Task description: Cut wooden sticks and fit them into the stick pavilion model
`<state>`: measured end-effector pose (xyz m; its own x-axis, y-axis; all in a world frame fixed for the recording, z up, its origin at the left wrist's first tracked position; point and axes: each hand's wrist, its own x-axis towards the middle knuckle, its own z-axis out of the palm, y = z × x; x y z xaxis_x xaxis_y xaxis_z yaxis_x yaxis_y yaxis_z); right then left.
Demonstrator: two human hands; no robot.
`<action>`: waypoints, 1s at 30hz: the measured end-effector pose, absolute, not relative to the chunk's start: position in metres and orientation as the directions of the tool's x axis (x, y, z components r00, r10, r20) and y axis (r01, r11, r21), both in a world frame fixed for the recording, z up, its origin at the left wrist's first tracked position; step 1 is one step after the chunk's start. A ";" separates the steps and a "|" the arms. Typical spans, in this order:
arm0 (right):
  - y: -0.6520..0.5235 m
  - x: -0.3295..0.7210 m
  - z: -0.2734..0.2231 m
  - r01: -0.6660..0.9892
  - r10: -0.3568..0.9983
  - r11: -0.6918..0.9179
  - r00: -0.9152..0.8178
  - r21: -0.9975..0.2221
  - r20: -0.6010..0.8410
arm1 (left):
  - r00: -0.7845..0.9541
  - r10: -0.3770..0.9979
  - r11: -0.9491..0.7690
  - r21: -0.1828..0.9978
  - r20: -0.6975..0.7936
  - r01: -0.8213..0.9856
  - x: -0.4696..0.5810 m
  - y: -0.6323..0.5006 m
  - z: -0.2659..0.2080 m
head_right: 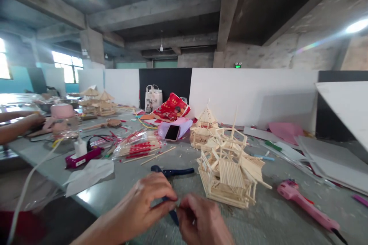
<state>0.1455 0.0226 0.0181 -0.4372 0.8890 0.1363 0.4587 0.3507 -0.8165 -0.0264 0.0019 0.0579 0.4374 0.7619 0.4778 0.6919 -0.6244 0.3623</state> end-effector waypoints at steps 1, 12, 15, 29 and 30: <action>0.023 0.143 0.017 0.459 0.881 0.366 -0.450 -0.810 0.144 | 0.430 0.776 -0.611 0.381 0.462 0.694 -0.030 0.001 0.056; 0.026 0.117 0.013 0.505 0.828 0.487 -0.527 -0.713 0.192 | 0.420 0.825 -0.561 0.460 0.378 0.688 -0.059 0.000 0.041; 0.029 0.114 0.020 0.502 0.791 0.547 -0.572 -0.670 0.218 | 0.375 0.837 -0.538 0.475 0.398 0.696 -0.069 -0.001 0.034; 0.103 0.077 0.012 0.745 0.747 0.663 -0.654 -0.068 0.118 | -0.279 0.819 -0.177 0.683 0.502 0.709 -0.136 0.024 -0.001; 0.101 0.074 0.013 0.747 0.746 0.662 -0.648 -0.061 0.151 | -0.330 0.810 -0.132 0.699 0.485 0.702 -0.140 0.023 -0.001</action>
